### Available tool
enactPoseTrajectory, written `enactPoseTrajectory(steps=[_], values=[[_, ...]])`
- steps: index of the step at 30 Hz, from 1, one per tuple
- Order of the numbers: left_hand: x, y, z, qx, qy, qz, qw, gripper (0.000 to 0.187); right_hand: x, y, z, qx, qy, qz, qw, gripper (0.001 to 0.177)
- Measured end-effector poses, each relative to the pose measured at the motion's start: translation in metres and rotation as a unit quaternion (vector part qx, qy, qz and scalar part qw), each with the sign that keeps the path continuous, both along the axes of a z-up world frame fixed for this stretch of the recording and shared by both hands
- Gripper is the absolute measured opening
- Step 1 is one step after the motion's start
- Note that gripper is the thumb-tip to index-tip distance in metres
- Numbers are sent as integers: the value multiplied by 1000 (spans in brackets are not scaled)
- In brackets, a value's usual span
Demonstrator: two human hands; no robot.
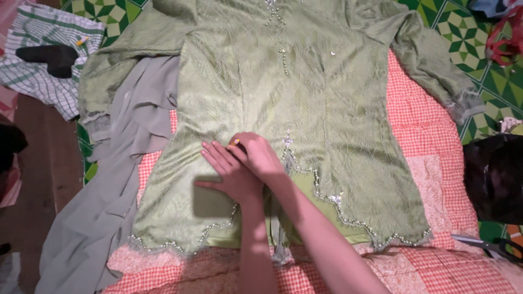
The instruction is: The person uses a small yellow pencil-like object to mark or measure sections of a green embroidered garment laid out on a bed, smoothing the fabric by hand and checking its alignment.
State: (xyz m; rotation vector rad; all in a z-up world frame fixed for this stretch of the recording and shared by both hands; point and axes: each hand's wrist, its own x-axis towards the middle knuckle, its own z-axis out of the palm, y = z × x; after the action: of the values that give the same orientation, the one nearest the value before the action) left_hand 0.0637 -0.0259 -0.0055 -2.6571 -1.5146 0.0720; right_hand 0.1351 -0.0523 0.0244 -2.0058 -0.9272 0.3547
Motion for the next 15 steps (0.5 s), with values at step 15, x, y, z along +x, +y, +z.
enactPoseTrajectory(steps=[15], values=[[-4, 2, -12, 30, 40, -10, 999, 65, -7, 19, -3, -9, -70, 25, 997, 17]])
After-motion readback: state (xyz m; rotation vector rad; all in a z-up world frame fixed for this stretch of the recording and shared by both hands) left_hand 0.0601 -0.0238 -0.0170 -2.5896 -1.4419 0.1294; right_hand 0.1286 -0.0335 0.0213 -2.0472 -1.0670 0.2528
